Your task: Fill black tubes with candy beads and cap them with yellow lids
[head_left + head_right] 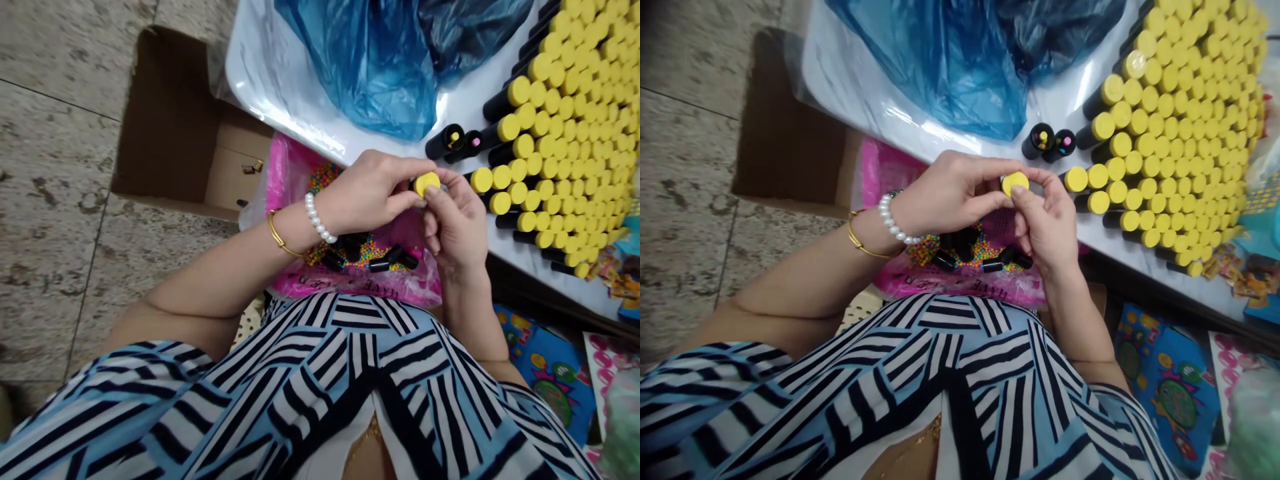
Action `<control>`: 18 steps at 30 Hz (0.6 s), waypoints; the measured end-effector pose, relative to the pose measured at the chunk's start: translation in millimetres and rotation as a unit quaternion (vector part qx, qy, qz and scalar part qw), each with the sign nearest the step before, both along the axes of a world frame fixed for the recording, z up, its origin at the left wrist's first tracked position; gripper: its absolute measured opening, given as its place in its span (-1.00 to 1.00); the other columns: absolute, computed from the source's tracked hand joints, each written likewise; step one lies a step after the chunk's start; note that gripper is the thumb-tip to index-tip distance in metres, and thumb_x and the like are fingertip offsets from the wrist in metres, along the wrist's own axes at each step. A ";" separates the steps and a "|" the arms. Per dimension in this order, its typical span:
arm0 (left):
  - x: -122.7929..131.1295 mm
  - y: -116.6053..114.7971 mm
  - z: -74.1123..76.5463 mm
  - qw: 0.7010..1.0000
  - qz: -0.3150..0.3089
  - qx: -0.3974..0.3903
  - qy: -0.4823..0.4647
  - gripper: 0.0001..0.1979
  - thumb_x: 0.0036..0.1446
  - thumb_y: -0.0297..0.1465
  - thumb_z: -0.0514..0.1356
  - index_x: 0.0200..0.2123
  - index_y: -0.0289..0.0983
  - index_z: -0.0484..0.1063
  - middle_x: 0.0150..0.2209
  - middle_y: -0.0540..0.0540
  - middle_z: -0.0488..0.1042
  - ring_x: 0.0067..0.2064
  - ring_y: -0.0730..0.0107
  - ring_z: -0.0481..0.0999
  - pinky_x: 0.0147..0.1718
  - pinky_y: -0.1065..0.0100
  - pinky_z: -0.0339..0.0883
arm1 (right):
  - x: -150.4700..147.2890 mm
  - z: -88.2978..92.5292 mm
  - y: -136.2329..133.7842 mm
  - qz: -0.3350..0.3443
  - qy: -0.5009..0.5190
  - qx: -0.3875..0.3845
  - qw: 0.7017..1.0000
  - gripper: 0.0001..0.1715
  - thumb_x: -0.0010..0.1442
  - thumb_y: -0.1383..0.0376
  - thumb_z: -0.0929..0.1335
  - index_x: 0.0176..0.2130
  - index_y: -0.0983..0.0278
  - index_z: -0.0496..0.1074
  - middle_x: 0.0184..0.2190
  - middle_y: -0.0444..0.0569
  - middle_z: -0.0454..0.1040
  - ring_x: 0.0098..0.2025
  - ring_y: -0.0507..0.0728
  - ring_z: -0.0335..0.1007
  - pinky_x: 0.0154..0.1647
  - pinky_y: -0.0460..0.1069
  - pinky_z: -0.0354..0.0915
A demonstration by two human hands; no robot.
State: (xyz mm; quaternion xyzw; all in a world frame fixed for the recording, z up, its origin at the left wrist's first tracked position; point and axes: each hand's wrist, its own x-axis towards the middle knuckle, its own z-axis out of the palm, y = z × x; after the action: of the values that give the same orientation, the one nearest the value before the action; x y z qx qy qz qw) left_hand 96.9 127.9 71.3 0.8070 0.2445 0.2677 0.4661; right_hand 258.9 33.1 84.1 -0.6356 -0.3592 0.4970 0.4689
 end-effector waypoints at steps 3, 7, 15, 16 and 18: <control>-0.1 -1.8 0.6 1.000 -0.003 0.012 0.011 -0.61 0.30 -0.39 0.25 0.18 -0.26 0.55 -0.25 -0.06 0.64 -0.31 0.36 0.52 -0.18 0.32 0.36 | -2.2 0.5 6.1 -0.010 0.030 -0.007 0.999 -0.62 0.30 0.01 0.46 -0.02 0.13 0.39 -0.66 -0.35 0.23 -0.71 -0.08 0.19 -0.70 -0.21 0.17; 2.2 -4.5 -2.5 1.000 0.011 0.017 -0.008 -0.59 0.26 -0.44 0.24 0.17 -0.29 0.54 -0.31 -0.03 0.61 -0.31 0.40 0.53 -0.20 0.37 0.35 | -7.1 -7.3 9.9 -0.024 0.065 0.015 0.998 -0.54 0.26 -0.03 0.48 0.00 0.12 0.35 -0.67 -0.39 0.25 -0.75 -0.09 0.15 -0.72 -0.21 0.15; -3.9 0.5 -12.1 0.994 0.109 -0.015 -0.011 -0.65 0.11 -0.41 0.39 -0.01 -0.32 0.57 -0.47 0.07 0.52 -0.45 0.51 0.45 -0.38 0.46 0.24 | -4.8 -27.1 -64.9 0.060 -0.072 0.008 0.996 -0.47 0.37 -0.02 0.36 0.22 0.10 0.27 -0.46 -0.24 0.47 -0.55 0.02 0.44 -0.54 -0.10 0.36; -4.8 0.6 -12.7 0.993 0.113 -0.023 -0.009 -0.65 0.11 -0.40 0.41 -0.02 -0.32 0.57 -0.49 0.08 0.50 -0.48 0.52 0.43 -0.40 0.46 0.22 | 1.1 -31.0 -77.0 0.085 -0.174 0.000 0.981 -0.54 0.38 0.02 0.36 0.18 0.12 0.35 -0.39 -0.18 0.51 -0.45 0.04 0.49 -0.41 -0.07 0.43; -4.6 0.2 -13.1 0.993 0.116 -0.022 0.001 -0.67 0.11 -0.41 0.42 -0.04 -0.33 0.56 -0.52 0.10 0.47 -0.51 0.54 0.40 -0.42 0.46 0.19 | 13.7 -39.7 -93.7 0.144 -0.384 -0.058 0.910 -0.56 0.37 0.10 0.37 0.17 0.17 0.43 -0.16 0.01 0.58 -0.24 0.14 0.58 -0.17 0.04 0.48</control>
State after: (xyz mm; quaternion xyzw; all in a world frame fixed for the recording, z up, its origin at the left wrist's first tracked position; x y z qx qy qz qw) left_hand 92.2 128.1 58.2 0.7630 0.3432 0.3137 0.4490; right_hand 272.6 -60.6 44.5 -0.7449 -0.5694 0.2970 0.1807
